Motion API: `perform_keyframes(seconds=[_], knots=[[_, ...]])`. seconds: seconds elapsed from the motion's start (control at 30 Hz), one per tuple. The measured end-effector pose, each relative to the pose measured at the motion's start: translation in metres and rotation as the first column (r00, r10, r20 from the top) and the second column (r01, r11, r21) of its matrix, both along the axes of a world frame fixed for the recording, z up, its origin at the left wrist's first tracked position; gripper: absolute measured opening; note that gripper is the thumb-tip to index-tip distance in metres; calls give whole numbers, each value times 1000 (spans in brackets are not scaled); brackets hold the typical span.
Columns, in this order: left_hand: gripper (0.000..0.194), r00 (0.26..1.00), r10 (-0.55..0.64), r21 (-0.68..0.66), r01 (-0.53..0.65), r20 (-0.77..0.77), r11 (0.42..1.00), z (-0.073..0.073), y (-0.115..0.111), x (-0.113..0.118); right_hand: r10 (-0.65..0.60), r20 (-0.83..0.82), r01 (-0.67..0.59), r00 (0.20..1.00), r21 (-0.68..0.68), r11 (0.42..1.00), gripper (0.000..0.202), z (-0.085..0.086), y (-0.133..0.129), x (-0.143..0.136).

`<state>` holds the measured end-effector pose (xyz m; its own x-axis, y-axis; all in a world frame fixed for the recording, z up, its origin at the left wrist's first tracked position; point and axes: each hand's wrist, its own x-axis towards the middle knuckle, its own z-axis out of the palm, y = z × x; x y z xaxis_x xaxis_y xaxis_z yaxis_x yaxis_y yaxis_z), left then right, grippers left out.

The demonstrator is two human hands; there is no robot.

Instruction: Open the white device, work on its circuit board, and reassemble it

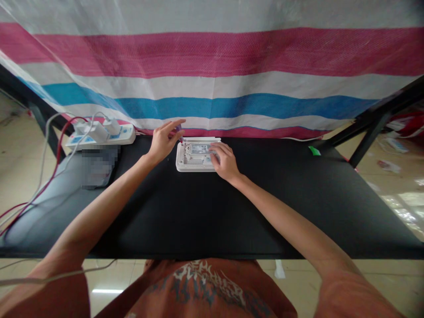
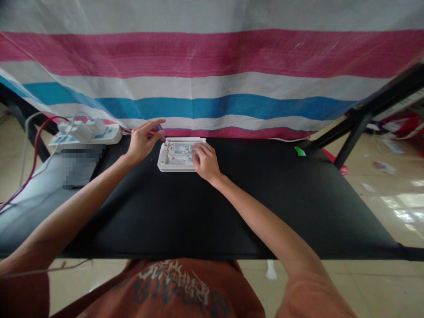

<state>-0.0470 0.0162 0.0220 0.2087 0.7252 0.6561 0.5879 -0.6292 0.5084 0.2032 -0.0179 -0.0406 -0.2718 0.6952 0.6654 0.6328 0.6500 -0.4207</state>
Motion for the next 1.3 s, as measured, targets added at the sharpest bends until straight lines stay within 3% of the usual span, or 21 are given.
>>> perform_keyframes(seconds=[0.17, 0.33, 0.6, 0.83, 1.03, 1.3], knots=[[43, 1000, -8, -3, 8, -18, 1000, -3, 2, -1, -2, -6, 2, 1000, 11, 1000, 20, -2, 1, 0], [33, 997, 61, 40, -59, -57, 997, -4, 0, -1, 1, 3, -1, 1000, 26, 1000, 19, 0, -1, 0], [39, 1000, -19, 5, 19, -22, 1000, -3, -2, 1, 5, 2, -5, 1000, 26, 1000, 20, 2, -2, 0], [34, 994, 83, 73, -78, -77, 994, -3, -2, 1, 5, -7, -5, 1000, 10, 1000, 21, 5, -3, 1], [38, 999, -39, -16, 39, -35, 999, 0, -3, -3, 10, 10, -10, 1000, -6, 1000, 22, 6, -4, 2], [34, 999, 11, -4, -11, -45, 1000, -2, 3, -4, 19, 14, -18, 1000, -15, 1000, 23, 7, -4, 2]])
